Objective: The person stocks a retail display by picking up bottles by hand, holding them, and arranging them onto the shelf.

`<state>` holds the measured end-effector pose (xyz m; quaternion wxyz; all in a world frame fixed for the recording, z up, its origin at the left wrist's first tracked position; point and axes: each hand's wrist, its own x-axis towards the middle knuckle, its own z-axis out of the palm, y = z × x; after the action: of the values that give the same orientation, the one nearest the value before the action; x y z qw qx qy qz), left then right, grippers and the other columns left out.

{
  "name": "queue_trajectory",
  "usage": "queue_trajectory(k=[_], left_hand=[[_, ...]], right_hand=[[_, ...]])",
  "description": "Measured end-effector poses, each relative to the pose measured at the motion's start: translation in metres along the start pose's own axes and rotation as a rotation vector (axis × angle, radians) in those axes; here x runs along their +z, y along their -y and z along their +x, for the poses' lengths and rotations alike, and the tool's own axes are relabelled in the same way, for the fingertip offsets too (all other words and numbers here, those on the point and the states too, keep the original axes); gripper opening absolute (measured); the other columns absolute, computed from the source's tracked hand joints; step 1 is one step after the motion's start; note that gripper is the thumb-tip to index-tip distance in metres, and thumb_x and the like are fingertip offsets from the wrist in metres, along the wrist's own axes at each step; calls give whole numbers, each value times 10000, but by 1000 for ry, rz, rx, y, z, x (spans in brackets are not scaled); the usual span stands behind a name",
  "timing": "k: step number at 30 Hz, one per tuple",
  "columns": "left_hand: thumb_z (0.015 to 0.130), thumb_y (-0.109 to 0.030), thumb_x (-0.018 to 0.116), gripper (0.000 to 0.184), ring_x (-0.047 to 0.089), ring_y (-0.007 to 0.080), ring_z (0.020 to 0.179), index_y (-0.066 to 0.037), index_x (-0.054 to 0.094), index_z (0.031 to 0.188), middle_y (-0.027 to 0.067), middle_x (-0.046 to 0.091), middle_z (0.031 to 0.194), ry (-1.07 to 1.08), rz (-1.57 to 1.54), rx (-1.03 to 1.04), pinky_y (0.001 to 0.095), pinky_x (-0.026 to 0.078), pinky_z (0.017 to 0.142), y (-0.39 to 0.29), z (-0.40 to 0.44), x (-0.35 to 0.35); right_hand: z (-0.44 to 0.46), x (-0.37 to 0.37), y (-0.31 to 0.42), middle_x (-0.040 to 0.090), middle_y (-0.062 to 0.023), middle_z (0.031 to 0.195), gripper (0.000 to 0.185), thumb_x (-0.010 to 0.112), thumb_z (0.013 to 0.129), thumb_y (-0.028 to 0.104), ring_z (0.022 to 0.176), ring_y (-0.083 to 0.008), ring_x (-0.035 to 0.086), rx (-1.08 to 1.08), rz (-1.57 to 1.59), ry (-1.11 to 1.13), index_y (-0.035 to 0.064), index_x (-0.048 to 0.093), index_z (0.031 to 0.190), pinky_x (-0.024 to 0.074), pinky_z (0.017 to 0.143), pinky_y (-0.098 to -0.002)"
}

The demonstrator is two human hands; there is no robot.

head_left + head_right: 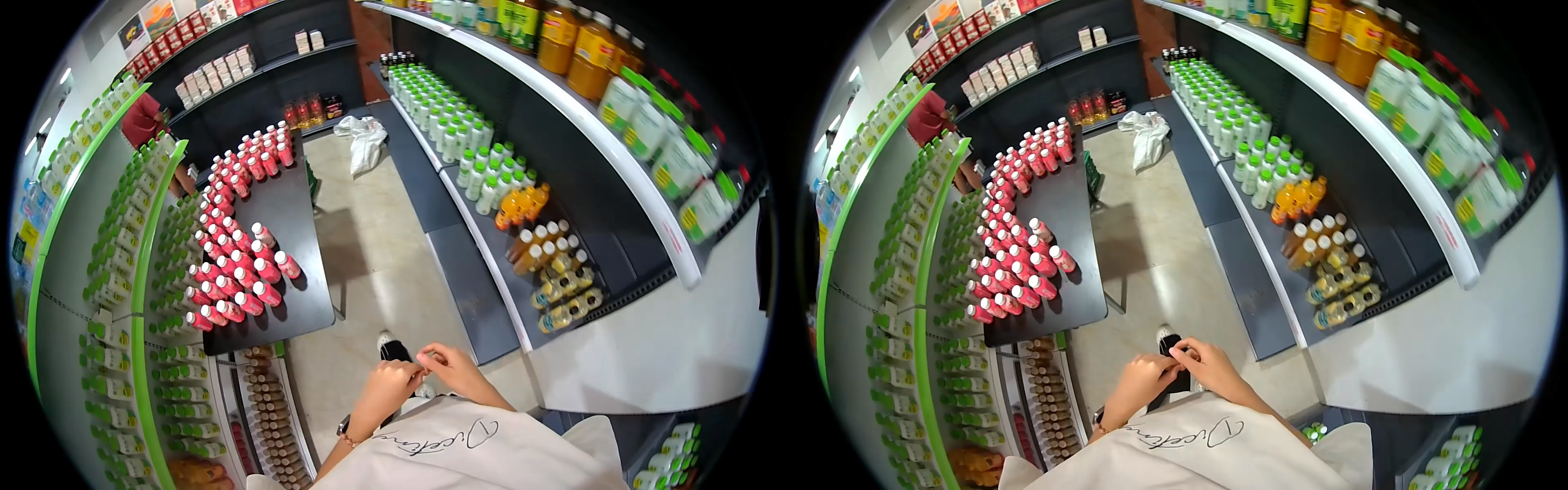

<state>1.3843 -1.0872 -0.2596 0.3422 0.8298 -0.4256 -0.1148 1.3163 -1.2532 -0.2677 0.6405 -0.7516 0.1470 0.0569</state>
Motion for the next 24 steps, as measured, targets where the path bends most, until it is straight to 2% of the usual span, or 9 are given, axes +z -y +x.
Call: queue_trajectory(k=[3, 7, 13, 19, 24], left_hand=[[848, -162, 660, 129, 628, 336, 682, -41, 701, 868, 157, 669, 757, -46, 21, -24, 422, 495, 699, 36, 38, -16], [860, -182, 657, 149, 626, 344, 681, -39, 701, 864, 162, 668, 757, -53, 34, -98, 418, 493, 675, 100, 93, -46], [860, -191, 664, 179, 640, 363, 716, -34, 714, 928, 175, 673, 780, -204, -190, -248, 438, 500, 664, 170, 162, -118], [844, -170, 680, 151, 645, 354, 741, -43, 719, 915, 171, 680, 794, -333, -82, -359, 442, 497, 694, 224, 174, -155], [811, -161, 676, 139, 623, 326, 728, -37, 698, 871, 141, 657, 752, -452, 23, -504, 425, 479, 725, 233, 159, -163]], right_hand=[[56, -3, 15, 711, -115, 824, 331, 599, 962, 329, 761, -157, 680, -7, -76, 37, 19, 639, 1069, 490, 688, -268], [142, 3, 40, 715, -110, 862, 324, 598, 963, 328, 799, -162, 680, 8, -105, 72, 34, 632, 1093, 496, 729, -272], [283, 14, 82, 711, -105, 879, 331, 600, 959, 335, 803, -174, 668, -64, -109, 212, 39, 622, 1106, 501, 746, -291], [363, 47, 125, 699, -107, 843, 334, 601, 954, 325, 754, -185, 654, -147, -240, 401, 16, 610, 1082, 499, 718, -311], [392, 80, 134, 695, -122, 840, 349, 611, 949, 341, 762, -201, 663, -129, -258, 554, 16, 610, 1075, 502, 718, -318]])
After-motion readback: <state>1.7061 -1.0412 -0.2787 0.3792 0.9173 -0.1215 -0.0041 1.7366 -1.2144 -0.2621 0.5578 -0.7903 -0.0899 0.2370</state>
